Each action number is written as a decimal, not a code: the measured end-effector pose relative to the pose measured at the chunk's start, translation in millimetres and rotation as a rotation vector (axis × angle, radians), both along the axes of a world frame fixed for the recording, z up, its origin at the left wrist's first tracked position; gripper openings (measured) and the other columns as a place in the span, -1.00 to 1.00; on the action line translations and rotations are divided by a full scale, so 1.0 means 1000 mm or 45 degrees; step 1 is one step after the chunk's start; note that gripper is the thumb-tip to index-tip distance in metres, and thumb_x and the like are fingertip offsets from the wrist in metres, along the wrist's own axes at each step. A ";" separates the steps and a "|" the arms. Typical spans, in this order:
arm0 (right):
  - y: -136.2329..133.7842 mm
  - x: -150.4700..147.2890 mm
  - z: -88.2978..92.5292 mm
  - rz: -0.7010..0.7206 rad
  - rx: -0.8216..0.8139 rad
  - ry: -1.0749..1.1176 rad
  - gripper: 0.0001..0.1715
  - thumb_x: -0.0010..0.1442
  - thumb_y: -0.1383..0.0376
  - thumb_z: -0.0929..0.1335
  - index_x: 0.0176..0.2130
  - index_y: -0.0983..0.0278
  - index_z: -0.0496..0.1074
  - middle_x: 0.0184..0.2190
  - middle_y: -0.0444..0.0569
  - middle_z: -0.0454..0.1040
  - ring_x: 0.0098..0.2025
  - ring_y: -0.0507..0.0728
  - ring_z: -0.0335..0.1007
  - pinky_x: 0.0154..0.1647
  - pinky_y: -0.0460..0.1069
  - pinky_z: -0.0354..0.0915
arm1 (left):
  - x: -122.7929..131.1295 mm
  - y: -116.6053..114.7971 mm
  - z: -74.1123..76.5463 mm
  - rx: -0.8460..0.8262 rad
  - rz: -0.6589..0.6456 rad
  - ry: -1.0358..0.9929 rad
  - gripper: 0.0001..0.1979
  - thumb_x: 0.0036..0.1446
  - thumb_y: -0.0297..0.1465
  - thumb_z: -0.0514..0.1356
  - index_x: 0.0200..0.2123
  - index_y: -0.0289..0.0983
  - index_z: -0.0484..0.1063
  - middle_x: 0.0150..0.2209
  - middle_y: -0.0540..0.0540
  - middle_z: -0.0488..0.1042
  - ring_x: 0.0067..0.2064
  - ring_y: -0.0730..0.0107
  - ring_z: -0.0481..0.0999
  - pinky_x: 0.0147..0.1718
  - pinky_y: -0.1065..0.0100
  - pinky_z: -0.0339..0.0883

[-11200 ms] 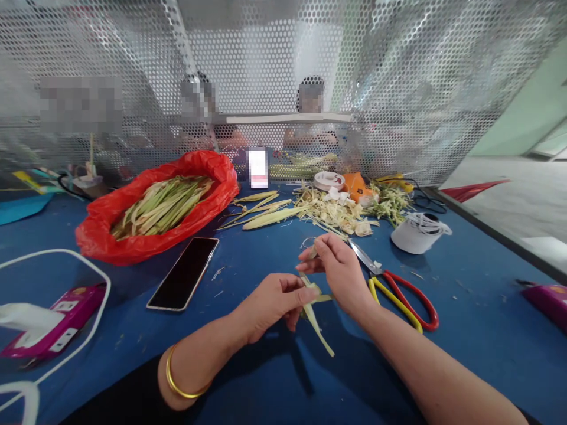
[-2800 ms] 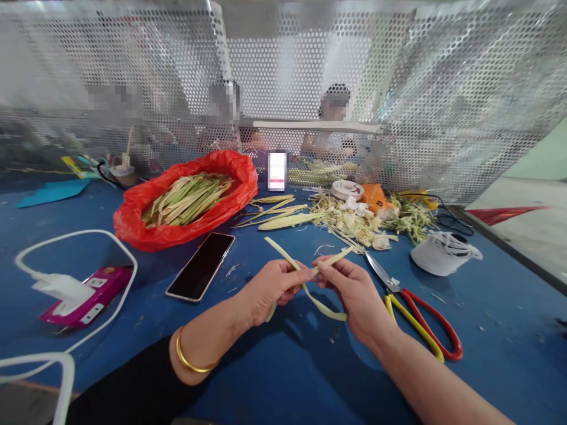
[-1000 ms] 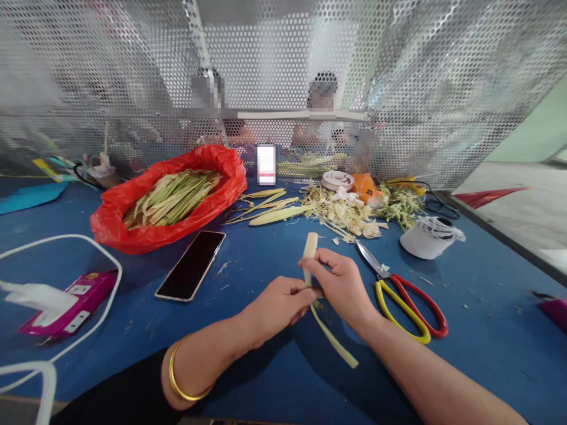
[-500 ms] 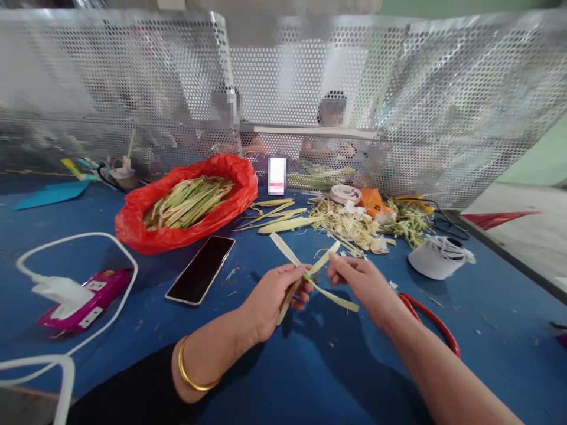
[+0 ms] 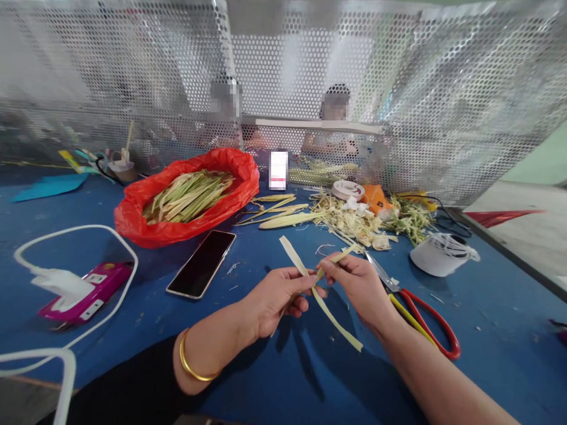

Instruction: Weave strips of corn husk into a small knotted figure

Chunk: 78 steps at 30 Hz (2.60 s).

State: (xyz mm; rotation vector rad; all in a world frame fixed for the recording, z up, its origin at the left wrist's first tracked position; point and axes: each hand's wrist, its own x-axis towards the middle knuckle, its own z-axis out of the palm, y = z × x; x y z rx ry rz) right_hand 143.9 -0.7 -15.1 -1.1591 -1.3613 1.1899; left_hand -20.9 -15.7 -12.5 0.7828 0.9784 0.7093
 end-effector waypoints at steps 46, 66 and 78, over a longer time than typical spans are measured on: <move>-0.011 0.002 0.021 0.192 0.412 -0.348 -0.87 0.18 0.27 0.36 -0.28 0.20 0.54 -0.34 -0.09 0.56 -0.26 0.12 0.44 -0.19 0.00 0.28 | -0.004 0.000 0.012 0.007 0.061 -0.602 -0.84 0.03 -0.40 0.33 -0.31 -0.30 0.44 -0.60 0.12 0.37 -0.76 0.77 0.06 -0.67 0.57 0.16; -0.015 -0.005 0.010 -0.056 1.037 -0.661 -0.88 0.23 0.36 0.33 -0.20 0.19 0.44 -0.31 -0.09 0.58 -0.26 0.11 0.48 0.06 0.14 0.20 | -0.003 -0.004 0.011 -0.055 0.052 -0.799 -0.83 0.04 -0.51 0.29 -0.25 -0.28 0.46 -0.62 0.16 0.36 -0.76 0.73 0.14 -0.69 0.57 0.16; -0.026 -0.002 0.016 -0.216 1.566 -1.096 -0.78 0.20 0.49 0.29 -0.17 0.26 0.42 -0.31 -0.04 0.61 -0.20 0.11 0.53 0.15 0.13 0.11 | -0.002 -0.006 -0.002 -0.100 -0.102 -0.870 -0.84 0.20 -0.42 0.17 -0.14 -0.23 0.45 -0.64 0.14 0.37 -0.78 0.66 0.16 -0.70 0.53 0.18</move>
